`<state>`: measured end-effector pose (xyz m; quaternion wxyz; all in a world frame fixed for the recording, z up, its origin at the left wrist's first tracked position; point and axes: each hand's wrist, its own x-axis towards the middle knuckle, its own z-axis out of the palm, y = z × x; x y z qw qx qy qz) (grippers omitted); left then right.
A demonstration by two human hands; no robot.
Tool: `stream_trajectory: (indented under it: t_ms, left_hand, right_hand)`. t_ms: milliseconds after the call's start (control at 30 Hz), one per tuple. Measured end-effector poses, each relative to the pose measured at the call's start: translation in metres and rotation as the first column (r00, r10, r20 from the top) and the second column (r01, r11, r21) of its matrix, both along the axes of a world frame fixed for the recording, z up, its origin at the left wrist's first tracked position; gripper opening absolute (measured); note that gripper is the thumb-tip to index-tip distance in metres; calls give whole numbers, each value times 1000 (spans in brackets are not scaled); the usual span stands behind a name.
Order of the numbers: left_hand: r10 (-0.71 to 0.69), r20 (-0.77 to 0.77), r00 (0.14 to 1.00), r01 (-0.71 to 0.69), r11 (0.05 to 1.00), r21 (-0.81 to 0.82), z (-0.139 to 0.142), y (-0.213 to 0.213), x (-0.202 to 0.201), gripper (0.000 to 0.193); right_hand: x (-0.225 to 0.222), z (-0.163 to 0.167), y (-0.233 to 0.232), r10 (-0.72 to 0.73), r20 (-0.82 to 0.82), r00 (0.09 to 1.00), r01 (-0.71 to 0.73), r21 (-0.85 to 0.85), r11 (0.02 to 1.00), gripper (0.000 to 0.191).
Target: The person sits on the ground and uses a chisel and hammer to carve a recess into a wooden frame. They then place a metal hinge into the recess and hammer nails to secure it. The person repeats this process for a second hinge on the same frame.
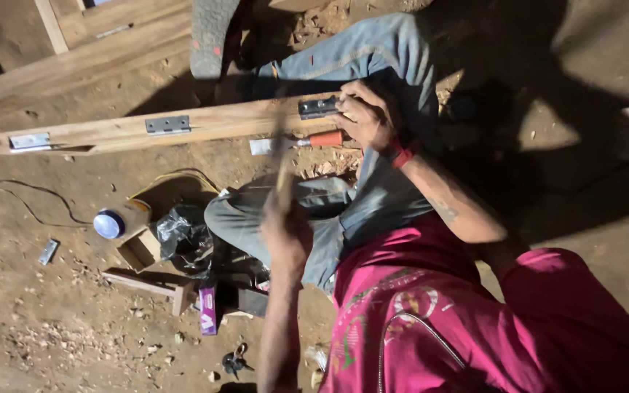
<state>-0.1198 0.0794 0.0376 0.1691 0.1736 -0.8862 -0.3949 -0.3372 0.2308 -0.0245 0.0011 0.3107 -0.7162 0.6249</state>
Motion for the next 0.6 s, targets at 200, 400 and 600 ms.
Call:
stream_trajectory:
  t_ms: [200, 400, 600]
  left_hand:
    - [-108, 112, 988, 109, 994, -1, 44, -29, 16, 29]
    - [-16, -308, 951, 16, 1000, -3, 29, -9, 29, 27]
    - [56, 204, 977, -73, 994, 76, 3, -6, -1, 24]
  right_hand:
    - [1, -12, -5, 3, 77, 997, -3, -12, 1000, 25]
    - [-5, -5, 0, 18, -325, 946, 50, 199, 979, 27]
    - [-14, -6, -8, 0, -372, 928, 79, 198, 977, 25]
